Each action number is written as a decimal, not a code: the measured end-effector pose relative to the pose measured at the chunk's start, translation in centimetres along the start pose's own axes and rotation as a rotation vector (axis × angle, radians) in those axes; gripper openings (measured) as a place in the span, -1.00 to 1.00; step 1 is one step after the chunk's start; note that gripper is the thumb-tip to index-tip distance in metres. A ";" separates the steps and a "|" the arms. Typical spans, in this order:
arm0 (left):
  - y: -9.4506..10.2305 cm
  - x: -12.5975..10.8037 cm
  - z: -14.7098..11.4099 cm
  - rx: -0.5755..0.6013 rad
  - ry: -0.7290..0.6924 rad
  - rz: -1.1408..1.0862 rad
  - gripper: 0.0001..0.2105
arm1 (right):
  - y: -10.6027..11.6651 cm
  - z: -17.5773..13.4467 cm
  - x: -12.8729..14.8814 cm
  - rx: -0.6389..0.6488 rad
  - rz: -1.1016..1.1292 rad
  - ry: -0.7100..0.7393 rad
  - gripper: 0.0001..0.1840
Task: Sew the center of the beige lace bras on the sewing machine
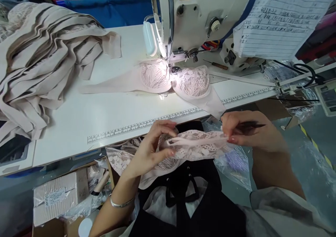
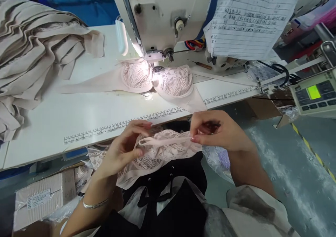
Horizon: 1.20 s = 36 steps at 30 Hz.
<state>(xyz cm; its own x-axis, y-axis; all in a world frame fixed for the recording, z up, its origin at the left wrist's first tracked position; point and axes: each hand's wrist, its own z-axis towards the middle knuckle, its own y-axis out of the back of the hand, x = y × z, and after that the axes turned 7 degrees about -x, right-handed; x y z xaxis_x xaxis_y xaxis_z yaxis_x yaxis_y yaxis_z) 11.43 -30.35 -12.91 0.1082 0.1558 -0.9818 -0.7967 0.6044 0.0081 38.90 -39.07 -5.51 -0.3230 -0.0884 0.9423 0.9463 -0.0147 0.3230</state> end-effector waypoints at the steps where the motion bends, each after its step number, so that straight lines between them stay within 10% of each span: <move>1: -0.4 -0.6 0.4 0.095 -0.018 0.046 -0.55 | -0.5 0.2 0.6 0.032 -0.058 -0.003 -0.80; 6: -3.1 -1.8 2.2 0.137 -0.179 0.179 -0.93 | -3.6 1.2 1.4 0.078 -0.294 0.100 -0.87; 12: -3.6 -1.3 3.0 0.055 -0.161 0.139 -0.85 | -2.6 0.4 -1.7 -0.057 -0.237 0.137 -0.76; 24: -3.8 -1.3 3.6 0.061 -0.207 0.175 -0.87 | -1.4 0.9 -2.6 0.187 -0.031 0.150 -0.83; 36: -4.6 -1.7 2.7 0.027 0.081 0.005 -0.80 | -1.3 0.1 -2.0 -0.159 0.058 -0.060 -0.70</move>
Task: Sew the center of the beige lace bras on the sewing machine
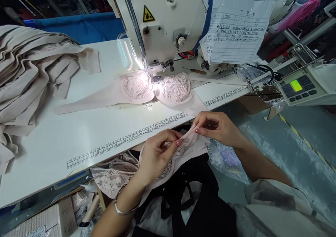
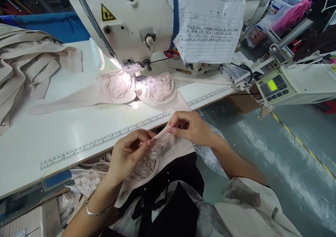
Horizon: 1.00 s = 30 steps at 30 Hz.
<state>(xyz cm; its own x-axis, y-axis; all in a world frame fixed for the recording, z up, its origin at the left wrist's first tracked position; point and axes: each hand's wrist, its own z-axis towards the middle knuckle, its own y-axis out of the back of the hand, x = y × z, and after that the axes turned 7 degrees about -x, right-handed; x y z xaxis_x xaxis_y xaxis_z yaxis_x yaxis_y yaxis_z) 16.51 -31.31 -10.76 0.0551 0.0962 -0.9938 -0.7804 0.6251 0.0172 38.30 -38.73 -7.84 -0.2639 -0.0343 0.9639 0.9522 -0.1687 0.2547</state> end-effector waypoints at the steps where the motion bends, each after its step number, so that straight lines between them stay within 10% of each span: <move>1: -0.1 0.0 0.0 -0.007 0.014 -0.006 -0.79 | -0.2 -0.1 0.0 -0.016 0.018 -0.001 -0.69; 19: -2.1 -1.3 2.0 -0.086 0.031 0.245 -0.86 | -1.5 -0.6 1.5 -0.116 -0.048 0.056 -0.83; 23: -2.0 -0.8 2.3 -0.069 0.202 0.052 -0.79 | -0.4 -0.4 0.7 -0.141 -0.072 0.044 -0.54; 30: -1.8 -0.2 2.7 -0.013 0.307 -0.178 -0.83 | 0.4 0.4 0.7 0.149 -0.225 0.013 -0.40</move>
<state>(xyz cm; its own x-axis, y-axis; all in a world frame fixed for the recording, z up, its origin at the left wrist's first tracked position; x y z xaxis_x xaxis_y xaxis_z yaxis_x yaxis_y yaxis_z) 19.58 -30.41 -10.33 0.0026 -0.2517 -0.9678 -0.7836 0.6008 -0.1584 38.59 -38.47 -7.02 -0.4721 -0.0250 0.8812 0.8814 -0.0266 0.4715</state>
